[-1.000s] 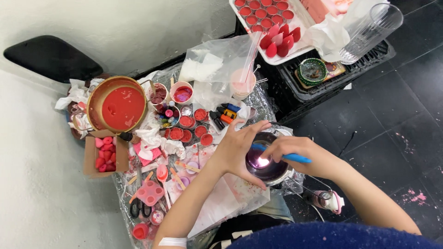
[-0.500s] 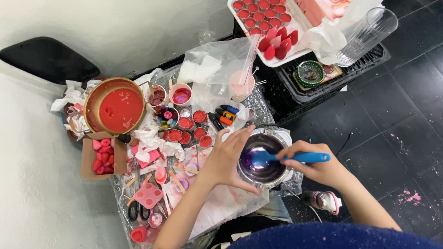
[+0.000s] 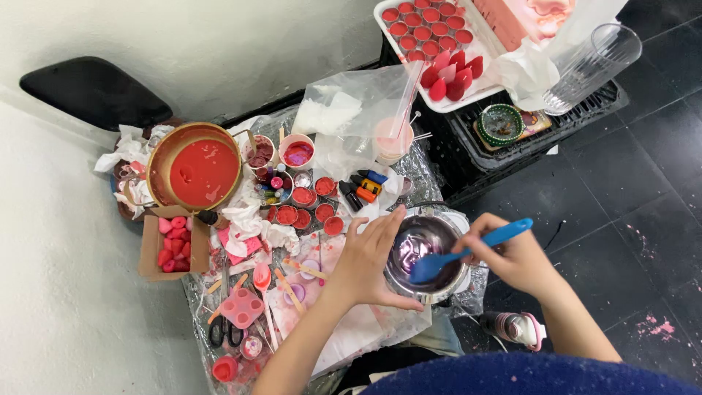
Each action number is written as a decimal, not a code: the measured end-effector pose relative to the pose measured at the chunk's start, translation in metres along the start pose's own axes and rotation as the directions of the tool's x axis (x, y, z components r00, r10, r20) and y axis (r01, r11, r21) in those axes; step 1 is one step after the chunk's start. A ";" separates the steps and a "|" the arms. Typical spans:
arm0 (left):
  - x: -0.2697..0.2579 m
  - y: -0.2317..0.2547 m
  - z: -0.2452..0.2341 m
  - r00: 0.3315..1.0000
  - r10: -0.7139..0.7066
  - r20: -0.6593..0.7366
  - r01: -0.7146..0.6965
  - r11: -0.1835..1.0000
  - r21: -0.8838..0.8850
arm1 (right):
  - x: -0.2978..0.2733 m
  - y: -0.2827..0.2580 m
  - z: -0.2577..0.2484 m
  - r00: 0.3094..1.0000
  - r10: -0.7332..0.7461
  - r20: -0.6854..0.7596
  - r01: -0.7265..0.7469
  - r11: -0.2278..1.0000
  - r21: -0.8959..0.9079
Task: Mixing color pigments and fragrance oils into melted candle wax.
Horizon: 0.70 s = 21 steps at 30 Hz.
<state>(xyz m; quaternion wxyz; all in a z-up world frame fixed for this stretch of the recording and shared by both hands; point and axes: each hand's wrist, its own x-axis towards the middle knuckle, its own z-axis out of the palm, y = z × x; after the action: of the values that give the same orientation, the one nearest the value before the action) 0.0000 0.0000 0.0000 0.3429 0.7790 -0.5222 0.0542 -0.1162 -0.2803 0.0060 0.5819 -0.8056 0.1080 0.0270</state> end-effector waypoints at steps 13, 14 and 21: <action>0.000 0.007 -0.009 0.999 -0.033 0.016 0.032 0.998 0.049 | -0.009 -0.008 0.003 0.960 0.006 -0.281 0.051 0.980 0.195; -0.001 0.007 -0.010 0.999 -0.031 0.019 0.030 0.998 0.054 | -0.012 -0.005 0.003 0.963 -0.025 -0.269 0.076 0.980 0.182; -0.005 0.008 -0.008 0.999 -0.033 0.009 0.033 0.997 0.064 | -0.013 -0.030 0.010 0.909 -0.092 -0.406 0.136 0.987 0.082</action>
<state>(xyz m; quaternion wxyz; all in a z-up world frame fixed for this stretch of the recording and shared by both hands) -0.0066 0.0067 0.0082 0.3160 0.7984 -0.5089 0.0612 -0.1223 -0.2598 0.0327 0.5911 -0.7661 0.1789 -0.1783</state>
